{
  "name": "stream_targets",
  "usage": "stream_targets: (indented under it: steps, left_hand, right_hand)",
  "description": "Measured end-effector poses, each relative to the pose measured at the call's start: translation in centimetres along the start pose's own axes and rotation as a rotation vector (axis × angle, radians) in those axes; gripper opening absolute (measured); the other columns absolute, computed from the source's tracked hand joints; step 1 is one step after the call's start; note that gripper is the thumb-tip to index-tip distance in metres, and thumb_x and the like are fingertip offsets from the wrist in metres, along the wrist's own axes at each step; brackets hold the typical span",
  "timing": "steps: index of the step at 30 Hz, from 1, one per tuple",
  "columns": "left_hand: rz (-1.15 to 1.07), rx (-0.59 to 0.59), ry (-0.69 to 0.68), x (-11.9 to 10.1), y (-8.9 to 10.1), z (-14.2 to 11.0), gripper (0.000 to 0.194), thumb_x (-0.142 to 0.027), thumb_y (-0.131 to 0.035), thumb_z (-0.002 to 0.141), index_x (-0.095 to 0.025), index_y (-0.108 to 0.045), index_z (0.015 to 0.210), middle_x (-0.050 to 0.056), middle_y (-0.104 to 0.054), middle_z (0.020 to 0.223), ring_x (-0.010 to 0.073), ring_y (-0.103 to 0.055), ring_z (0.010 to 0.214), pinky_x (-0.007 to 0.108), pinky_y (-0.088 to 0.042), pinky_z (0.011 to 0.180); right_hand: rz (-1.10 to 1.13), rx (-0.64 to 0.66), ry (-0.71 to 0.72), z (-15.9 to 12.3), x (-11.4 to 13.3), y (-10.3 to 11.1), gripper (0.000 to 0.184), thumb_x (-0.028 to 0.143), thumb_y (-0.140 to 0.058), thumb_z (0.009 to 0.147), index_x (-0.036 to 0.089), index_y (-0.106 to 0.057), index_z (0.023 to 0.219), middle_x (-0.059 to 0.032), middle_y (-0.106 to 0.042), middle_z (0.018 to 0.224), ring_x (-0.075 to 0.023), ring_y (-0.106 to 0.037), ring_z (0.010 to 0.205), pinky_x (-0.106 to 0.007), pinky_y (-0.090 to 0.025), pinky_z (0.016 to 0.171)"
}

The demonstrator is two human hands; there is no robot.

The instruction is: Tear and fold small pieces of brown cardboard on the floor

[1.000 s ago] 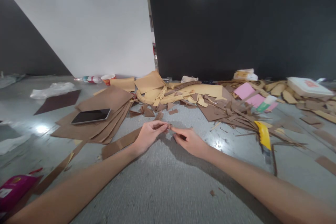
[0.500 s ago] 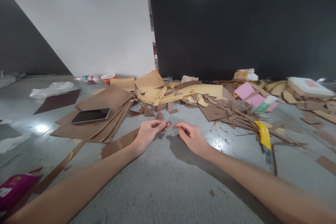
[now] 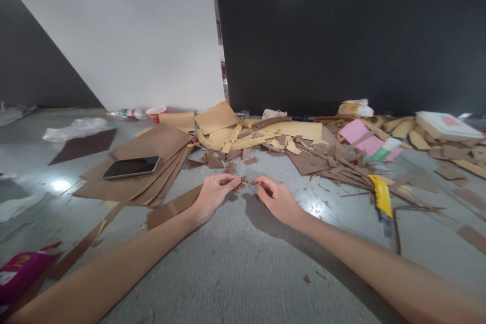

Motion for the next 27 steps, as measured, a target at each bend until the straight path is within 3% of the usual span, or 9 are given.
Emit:
stream_targets:
  steps: [4,10,18,27]
  left_hand:
    - [0.028,0.030,-0.015,-0.5,-0.4,-0.4,0.039,-0.054,-0.080,0.083,-0.015,-0.081,0.087,0.009,-0.078,0.077,0.0202,-0.073,0.069,0.031,-0.057,0.067]
    - [0.117,0.167,-0.086,-1.0,-1.2,-1.0,0.035,-0.051,-0.074,0.089,-0.017,-0.080,0.085,0.006,-0.077,0.077,0.0179,-0.070,0.070,0.028,-0.053,0.068]
    - [0.135,0.209,-0.106,-1.4,-1.4,-1.2,0.032,-0.047,-0.073,0.091,-0.017,-0.079,0.083,0.004,-0.076,0.077,0.0179,-0.069,0.073,0.027,-0.051,0.071]
    - [0.195,0.211,-0.117,-1.5,-1.7,-1.4,0.029,-0.045,-0.068,0.095,-0.018,-0.076,0.089,0.003,-0.076,0.081,0.0181,-0.069,0.077,0.027,-0.051,0.074]
  right_hand:
    - [-0.051,0.033,0.013,0.0,0.2,-0.2,0.032,0.050,-0.047,0.105,0.024,-0.065,0.108,0.0032,-0.057,0.065,-0.0154,-0.052,0.059,-0.027,-0.038,0.056]
    - [-0.101,0.083,0.053,0.0,0.5,-0.6,0.037,0.050,-0.049,0.105,0.023,-0.054,0.081,0.0038,-0.052,0.064,-0.0140,-0.047,0.059,-0.027,-0.034,0.057]
    - [-0.076,0.107,0.063,-0.1,0.6,-0.6,0.032,0.048,-0.048,0.106,0.023,-0.056,0.088,0.0037,-0.053,0.069,-0.0142,-0.048,0.063,-0.027,-0.035,0.059]
    - [-0.035,0.060,0.073,0.1,0.2,-0.5,0.035,0.046,-0.052,0.104,0.022,-0.053,0.080,0.0039,-0.052,0.066,-0.0136,-0.047,0.060,-0.026,-0.034,0.058]
Point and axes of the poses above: each hand's wrist, its own z-axis towards the middle knuckle, its own y-axis out of the back of the hand, x = y × z, the point moved 5 cm from there along z, towards the middle knuckle
